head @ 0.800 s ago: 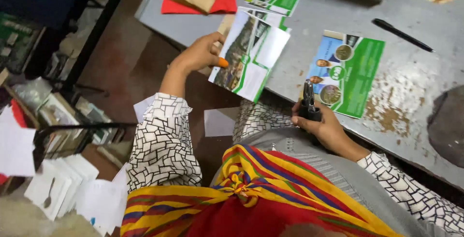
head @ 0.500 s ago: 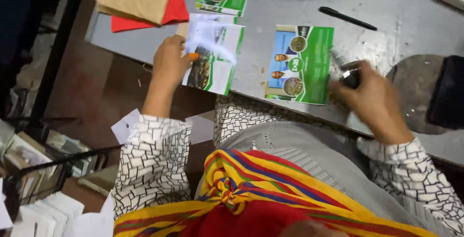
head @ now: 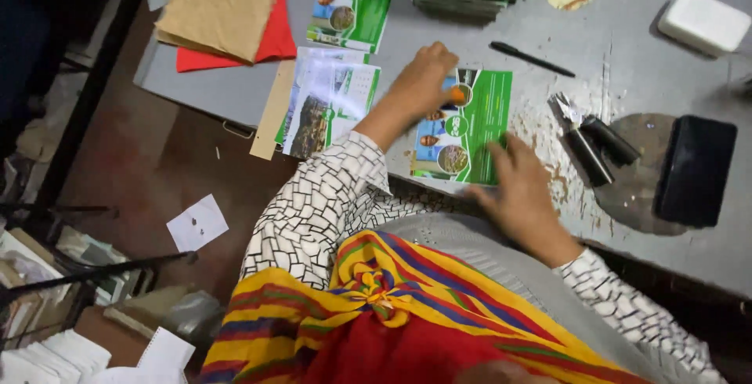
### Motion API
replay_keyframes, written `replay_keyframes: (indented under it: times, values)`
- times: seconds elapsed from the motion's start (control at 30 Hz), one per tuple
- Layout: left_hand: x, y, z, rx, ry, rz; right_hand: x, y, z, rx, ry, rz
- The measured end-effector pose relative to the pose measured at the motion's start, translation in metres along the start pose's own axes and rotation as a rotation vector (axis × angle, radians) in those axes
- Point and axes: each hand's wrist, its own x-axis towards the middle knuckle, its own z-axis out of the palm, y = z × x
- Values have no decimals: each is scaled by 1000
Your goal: Punching holes in calendars using a manual punch tool and a marking template for finishing.
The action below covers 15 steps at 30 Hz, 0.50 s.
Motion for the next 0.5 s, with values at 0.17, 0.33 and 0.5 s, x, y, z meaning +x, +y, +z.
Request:
replay_keyframes:
  times: [0.17,0.33,0.5]
  values:
    - [-28,15,2,120,-48,-94,-33,27,28,88,123,-126]
    - [-69,16,11,162,-52,-316,-84,34,22,168,167,93]
    - [-103,39,2,90,-38,-490,-92,36,18,485,-396,678]
